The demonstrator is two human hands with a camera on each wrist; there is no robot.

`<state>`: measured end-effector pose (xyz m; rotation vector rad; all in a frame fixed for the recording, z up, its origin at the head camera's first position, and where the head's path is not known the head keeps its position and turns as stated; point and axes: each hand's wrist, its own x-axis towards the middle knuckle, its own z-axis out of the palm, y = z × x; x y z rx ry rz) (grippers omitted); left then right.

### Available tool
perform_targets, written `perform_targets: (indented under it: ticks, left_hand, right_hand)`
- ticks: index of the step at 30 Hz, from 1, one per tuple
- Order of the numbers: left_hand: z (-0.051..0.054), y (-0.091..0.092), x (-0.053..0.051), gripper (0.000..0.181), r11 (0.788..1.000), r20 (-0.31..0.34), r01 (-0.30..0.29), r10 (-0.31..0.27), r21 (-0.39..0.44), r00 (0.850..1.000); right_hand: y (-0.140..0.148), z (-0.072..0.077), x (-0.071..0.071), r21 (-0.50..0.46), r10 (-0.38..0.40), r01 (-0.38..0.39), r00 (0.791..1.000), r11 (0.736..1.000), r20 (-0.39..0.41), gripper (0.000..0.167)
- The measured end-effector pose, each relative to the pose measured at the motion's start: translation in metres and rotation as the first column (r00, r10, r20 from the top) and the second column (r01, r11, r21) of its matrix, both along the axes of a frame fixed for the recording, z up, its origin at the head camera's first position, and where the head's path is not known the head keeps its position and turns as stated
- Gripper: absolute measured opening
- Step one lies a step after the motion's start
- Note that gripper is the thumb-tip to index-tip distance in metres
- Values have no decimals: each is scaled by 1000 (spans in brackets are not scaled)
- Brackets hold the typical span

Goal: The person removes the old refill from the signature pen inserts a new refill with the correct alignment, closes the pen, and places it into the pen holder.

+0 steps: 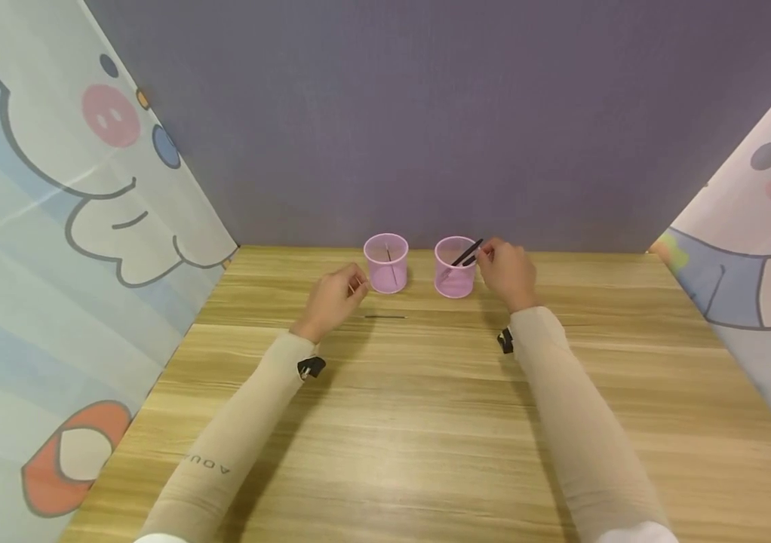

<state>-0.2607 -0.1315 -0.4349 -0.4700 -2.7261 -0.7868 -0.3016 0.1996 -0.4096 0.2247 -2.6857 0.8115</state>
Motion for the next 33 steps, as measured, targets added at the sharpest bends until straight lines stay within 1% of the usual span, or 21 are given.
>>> perform_targets:
  ticks: [4, 7, 14, 20, 23, 27, 30, 33]
  left_hand:
    - [-1, 2, 1, 8, 1000, -20, -26, 26, -10, 999]
    - [-1, 3, 2, 12, 998, -35, -52, 50, -38, 998]
    - [3, 1, 1, 23, 990, -48, -115, 111, -87, 993]
    - [6, -4, -2, 35, 976, -69, -159, 151, -148, 986]
    - [9, -7, -5, 47, 966, -90, -179, 165, -186, 982]
    - [11, -11, -11, 69, 952, -110, -195, 173, -238, 979]
    - [14, -13, -16, 87, 940, -97, -198, 177, -278, 979]
    - [17, -15, -21, 102, 923, -74, -207, 193, -325, 978]
  right_hand:
    - [1, -4, 0, -7, -26, 26, 1000, 1000, 16, 28]
    - [3, -5, 3, -12, -21, 21, 999, 1000, 35, 32]
    - [11, -12, 7, 7, 24, -25, 999, 1000, 48, 42]
    - [19, -18, 11, 37, 44, -47, 996, 998, 72, 43]
    - [21, -20, 11, 30, 54, -56, 995, 998, 79, 47]
    - [23, -22, 10, 32, 67, -70, 993, 997, 97, 64]
    - [22, -22, 9, 62, 70, -76, 993, 995, 93, 78]
    - [21, -20, 8, 108, 65, -71, 996, 992, 59, 93]
